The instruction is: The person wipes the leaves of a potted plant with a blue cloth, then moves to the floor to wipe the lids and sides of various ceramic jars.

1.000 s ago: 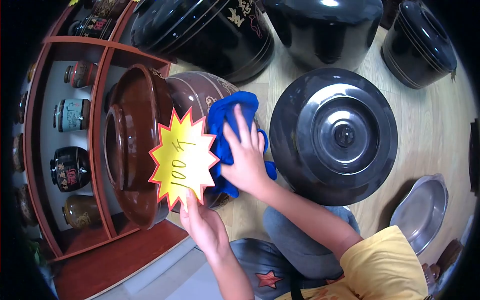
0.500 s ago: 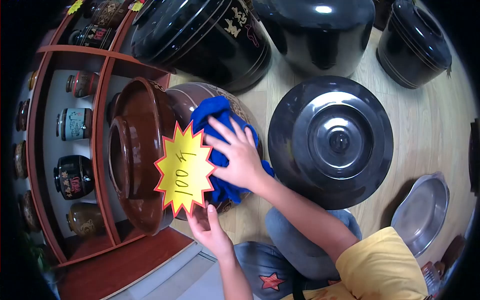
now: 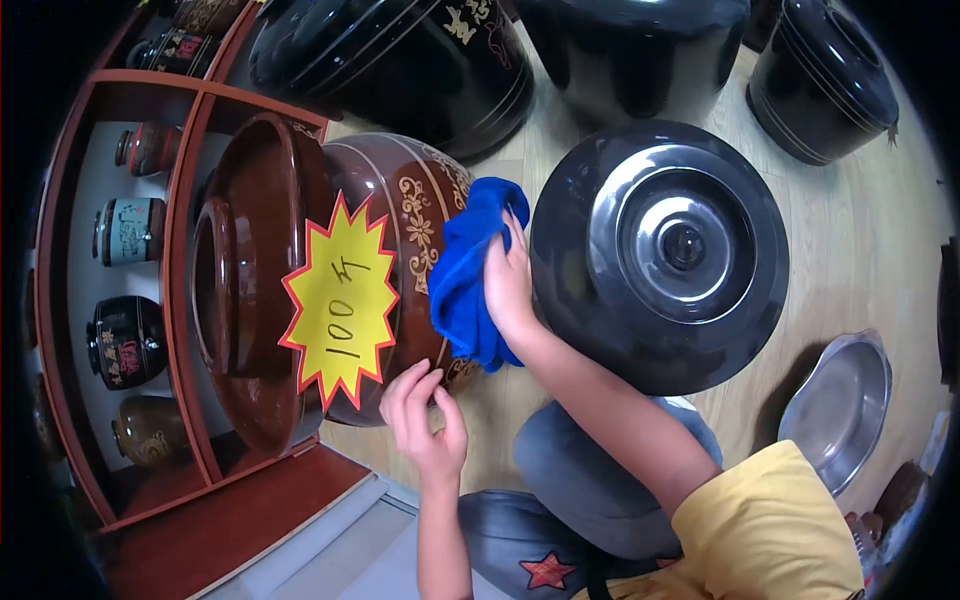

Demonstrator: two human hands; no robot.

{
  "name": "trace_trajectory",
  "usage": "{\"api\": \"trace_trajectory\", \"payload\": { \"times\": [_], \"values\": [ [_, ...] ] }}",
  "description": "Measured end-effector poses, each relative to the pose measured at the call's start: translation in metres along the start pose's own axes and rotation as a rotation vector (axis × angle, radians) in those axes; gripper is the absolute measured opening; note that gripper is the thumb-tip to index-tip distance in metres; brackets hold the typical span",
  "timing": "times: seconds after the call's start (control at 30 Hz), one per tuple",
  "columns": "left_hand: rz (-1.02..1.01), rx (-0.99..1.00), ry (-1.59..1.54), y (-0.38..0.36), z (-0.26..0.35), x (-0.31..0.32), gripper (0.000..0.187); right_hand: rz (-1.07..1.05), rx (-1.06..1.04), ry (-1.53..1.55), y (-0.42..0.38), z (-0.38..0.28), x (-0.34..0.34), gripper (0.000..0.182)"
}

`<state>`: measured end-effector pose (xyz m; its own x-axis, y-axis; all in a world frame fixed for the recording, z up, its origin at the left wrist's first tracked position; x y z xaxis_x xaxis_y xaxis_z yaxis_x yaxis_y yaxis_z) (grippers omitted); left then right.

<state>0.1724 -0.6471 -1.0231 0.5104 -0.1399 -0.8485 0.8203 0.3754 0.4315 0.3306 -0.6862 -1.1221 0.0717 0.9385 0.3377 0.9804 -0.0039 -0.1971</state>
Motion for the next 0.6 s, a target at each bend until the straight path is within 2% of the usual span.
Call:
{"api": "trace_trajectory", "payload": {
  "times": [0.07,0.13,0.2,0.3,0.4,0.5,0.6],
  "values": [
    [-0.002,0.328,0.213,0.004,-0.005,0.002,0.023,0.007,-0.006,0.005,-0.006,0.014,0.000,0.046],
    [-0.014,0.388,0.247,0.013,-0.010,0.002,0.027,0.057,-0.008,0.068,-0.022,0.034,-0.002,0.045],
    [-0.065,0.538,0.306,0.025,-0.013,0.006,0.028,0.116,0.056,0.178,-0.045,0.067,-0.016,0.043],
    [-0.054,0.569,0.300,0.029,-0.021,0.011,0.029,0.092,0.206,0.280,-0.055,0.112,-0.035,0.045],
    [-0.054,0.582,0.241,0.025,-0.026,0.014,0.031,-0.047,0.362,0.310,-0.036,0.139,-0.047,0.047],
    [-0.008,0.589,0.179,0.025,-0.033,0.016,0.034,-0.098,0.420,0.323,-0.034,0.157,-0.042,0.050],
    [-0.033,0.573,0.137,0.023,-0.034,0.013,0.037,-0.091,0.459,0.362,-0.070,0.164,-0.032,0.053]
  ]
}}
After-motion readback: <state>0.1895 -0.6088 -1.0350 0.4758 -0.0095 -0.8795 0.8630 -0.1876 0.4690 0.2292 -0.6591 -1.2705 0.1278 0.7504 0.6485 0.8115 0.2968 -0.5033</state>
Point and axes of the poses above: each hand's wrist, its own y-axis towards the middle knuckle, its own x-axis out of the palm, z = x × y, the point moved 1 cm from there along y, towards the middle knuckle, and after that the axes turned 7 degrees about y, right-handed, at the moved point
